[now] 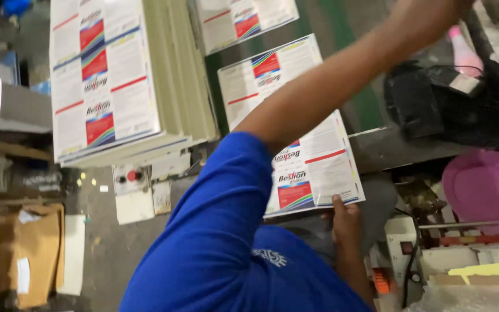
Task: The person sits at a workbench and repeatedly picks up printed sheets from a pile on the left, then places them onto a growing stack on the right. The hands handle the papers directly, aligning them as they are moved.
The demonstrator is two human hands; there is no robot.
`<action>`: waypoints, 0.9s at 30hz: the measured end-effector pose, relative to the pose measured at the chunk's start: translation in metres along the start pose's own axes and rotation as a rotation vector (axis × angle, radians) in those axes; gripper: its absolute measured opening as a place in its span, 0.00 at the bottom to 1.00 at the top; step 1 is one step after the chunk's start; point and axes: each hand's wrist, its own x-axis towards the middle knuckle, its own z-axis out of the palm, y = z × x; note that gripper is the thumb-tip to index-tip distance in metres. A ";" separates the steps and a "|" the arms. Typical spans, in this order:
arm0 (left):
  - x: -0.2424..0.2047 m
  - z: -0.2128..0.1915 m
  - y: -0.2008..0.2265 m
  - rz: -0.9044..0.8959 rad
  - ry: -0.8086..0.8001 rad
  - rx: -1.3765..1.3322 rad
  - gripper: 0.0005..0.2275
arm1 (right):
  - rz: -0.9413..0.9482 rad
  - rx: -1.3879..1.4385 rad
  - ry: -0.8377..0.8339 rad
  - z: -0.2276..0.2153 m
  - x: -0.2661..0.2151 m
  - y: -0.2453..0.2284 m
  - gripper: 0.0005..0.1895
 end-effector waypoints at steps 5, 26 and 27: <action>-0.049 -0.211 0.114 -0.212 -0.159 0.052 0.15 | -0.177 -0.140 -0.136 0.024 0.004 -0.013 0.12; -0.262 -0.512 0.228 -1.400 0.077 -0.112 0.15 | -0.136 -0.558 -0.120 0.181 0.146 -0.095 0.25; -0.253 -0.511 0.226 -1.311 0.100 -0.178 0.12 | -0.270 -0.500 -0.121 0.180 0.125 -0.088 0.29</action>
